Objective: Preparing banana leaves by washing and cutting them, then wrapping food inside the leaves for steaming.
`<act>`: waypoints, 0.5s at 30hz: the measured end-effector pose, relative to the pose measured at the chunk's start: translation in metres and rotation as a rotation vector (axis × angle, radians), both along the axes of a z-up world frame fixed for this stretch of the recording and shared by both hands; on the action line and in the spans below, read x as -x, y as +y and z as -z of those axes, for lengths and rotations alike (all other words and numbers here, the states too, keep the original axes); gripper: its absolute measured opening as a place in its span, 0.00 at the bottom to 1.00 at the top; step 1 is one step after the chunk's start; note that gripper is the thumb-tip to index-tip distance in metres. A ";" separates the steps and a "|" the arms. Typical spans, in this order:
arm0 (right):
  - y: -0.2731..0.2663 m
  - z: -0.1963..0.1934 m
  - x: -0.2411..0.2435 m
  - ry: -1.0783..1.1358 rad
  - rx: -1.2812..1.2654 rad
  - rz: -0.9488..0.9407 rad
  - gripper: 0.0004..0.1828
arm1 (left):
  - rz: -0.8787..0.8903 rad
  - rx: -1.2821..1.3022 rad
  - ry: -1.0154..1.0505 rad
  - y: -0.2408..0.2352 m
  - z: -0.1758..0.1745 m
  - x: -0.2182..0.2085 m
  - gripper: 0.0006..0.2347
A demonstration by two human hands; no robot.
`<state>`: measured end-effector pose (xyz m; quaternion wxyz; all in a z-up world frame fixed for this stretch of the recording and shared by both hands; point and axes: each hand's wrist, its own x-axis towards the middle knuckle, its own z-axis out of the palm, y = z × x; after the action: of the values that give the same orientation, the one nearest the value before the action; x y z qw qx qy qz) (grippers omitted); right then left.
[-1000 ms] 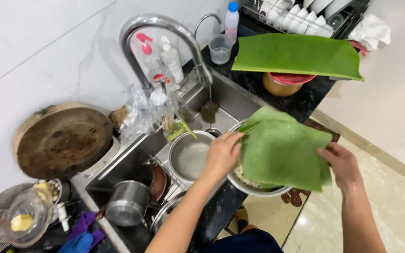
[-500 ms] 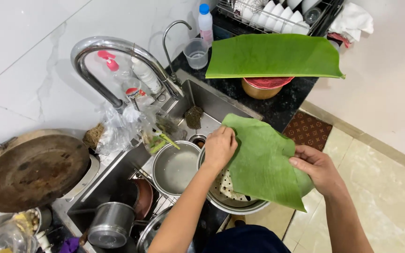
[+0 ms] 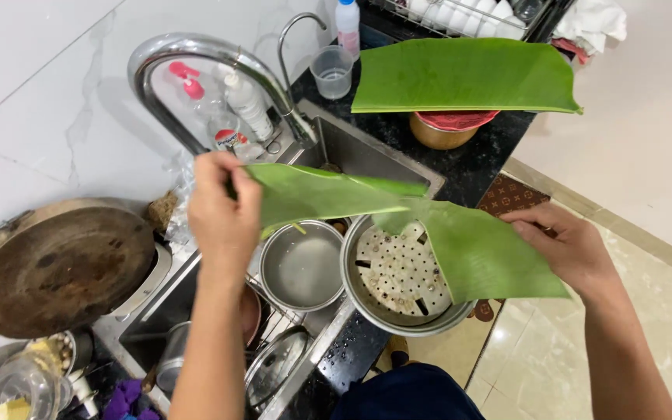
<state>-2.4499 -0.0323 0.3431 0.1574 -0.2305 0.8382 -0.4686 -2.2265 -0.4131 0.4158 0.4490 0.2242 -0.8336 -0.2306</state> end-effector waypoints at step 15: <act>-0.090 -0.003 0.002 0.425 -0.563 -0.278 0.34 | -0.188 -0.032 -0.191 -0.038 0.035 -0.100 0.05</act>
<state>-2.4524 -0.1220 0.3456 0.0996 -0.3819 0.9088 -0.1356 -2.1262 -0.4515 0.3812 0.3837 0.3295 -0.8441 -0.1781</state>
